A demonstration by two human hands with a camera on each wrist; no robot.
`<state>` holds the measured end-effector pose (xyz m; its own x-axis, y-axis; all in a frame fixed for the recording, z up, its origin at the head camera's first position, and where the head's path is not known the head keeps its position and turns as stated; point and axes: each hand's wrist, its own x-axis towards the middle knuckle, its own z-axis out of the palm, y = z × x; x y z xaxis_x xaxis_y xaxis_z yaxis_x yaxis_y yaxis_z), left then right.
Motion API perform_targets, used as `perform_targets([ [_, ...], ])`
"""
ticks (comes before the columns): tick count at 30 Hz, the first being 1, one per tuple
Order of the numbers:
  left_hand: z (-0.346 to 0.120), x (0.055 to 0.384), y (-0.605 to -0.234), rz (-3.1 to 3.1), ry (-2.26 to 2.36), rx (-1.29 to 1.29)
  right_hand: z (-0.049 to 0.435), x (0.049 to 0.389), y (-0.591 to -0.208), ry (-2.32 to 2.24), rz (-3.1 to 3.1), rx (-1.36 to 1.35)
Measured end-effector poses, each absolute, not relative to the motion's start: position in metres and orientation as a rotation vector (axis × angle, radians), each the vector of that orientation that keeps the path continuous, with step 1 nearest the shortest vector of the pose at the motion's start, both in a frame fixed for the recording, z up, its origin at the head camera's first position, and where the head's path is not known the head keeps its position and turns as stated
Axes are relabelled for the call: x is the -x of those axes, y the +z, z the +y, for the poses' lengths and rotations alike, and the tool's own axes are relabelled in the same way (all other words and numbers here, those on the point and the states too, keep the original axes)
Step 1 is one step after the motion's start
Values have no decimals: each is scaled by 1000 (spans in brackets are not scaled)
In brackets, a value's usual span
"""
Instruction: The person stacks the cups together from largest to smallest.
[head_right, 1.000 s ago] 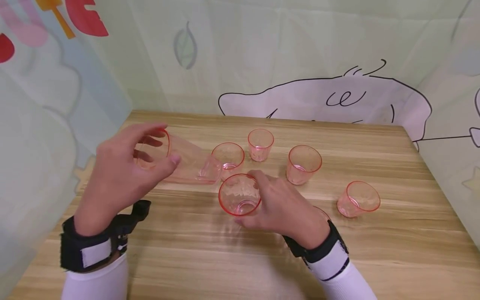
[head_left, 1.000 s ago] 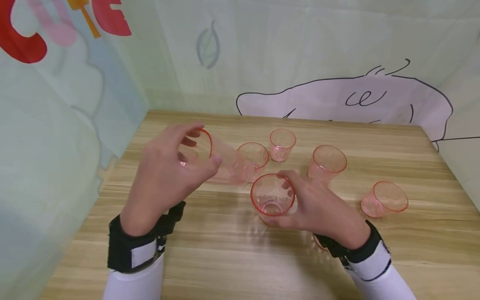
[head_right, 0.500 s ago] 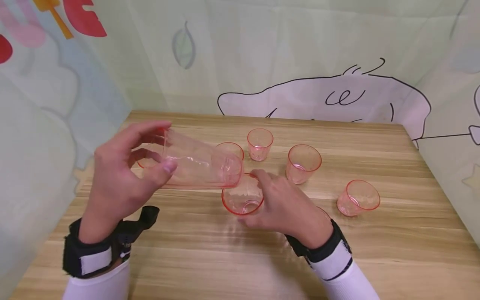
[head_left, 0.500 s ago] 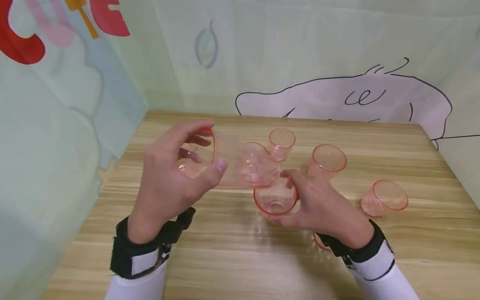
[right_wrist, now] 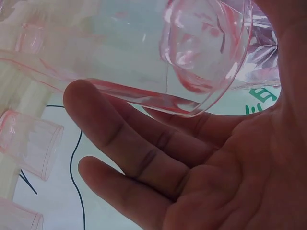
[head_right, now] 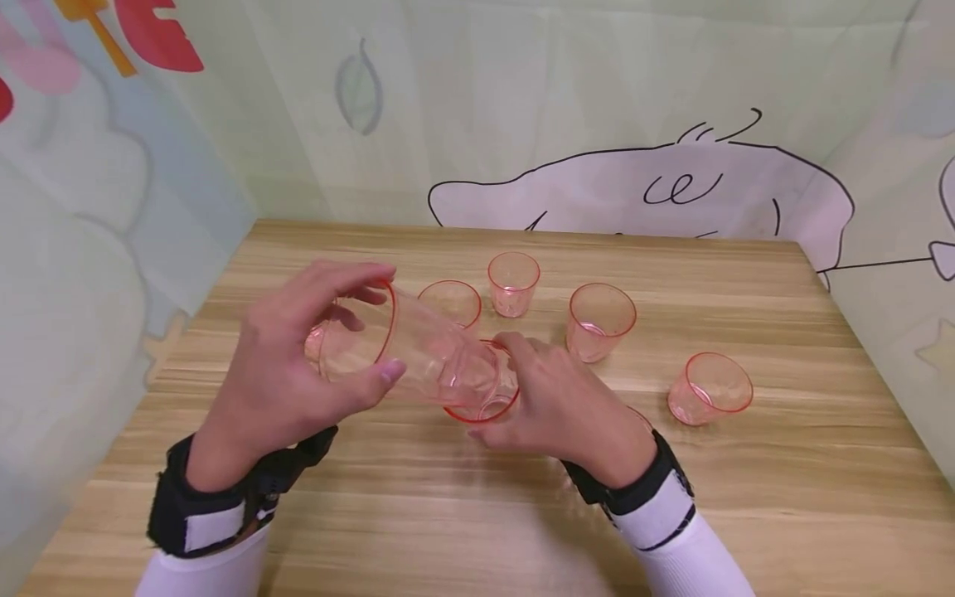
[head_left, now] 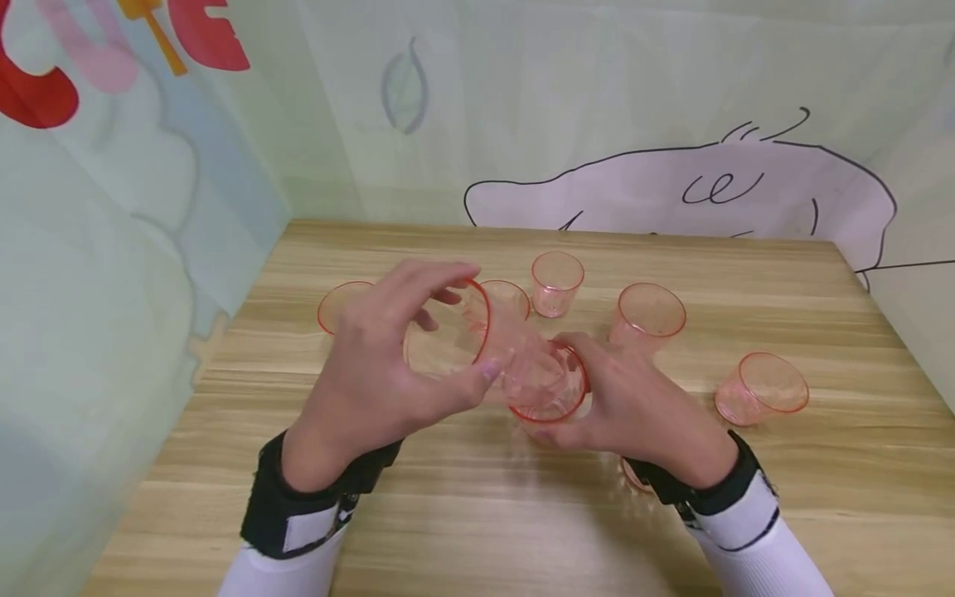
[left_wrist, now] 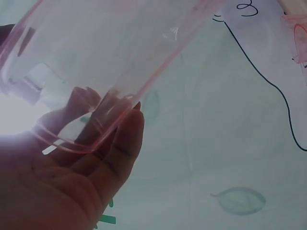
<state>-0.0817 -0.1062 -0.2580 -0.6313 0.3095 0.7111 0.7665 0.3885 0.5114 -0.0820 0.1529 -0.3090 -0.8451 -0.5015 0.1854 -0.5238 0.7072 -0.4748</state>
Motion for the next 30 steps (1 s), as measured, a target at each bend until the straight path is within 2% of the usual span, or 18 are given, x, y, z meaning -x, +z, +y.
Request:
perform_targets([
  [20, -82, 81, -272, -2210, -1184, 1039, 153, 84, -310, 796, -2862, -883],
  [30, -64, 85, -284, -2221, -1172, 1114, 153, 87, -314, 840, -2729, -1027],
])
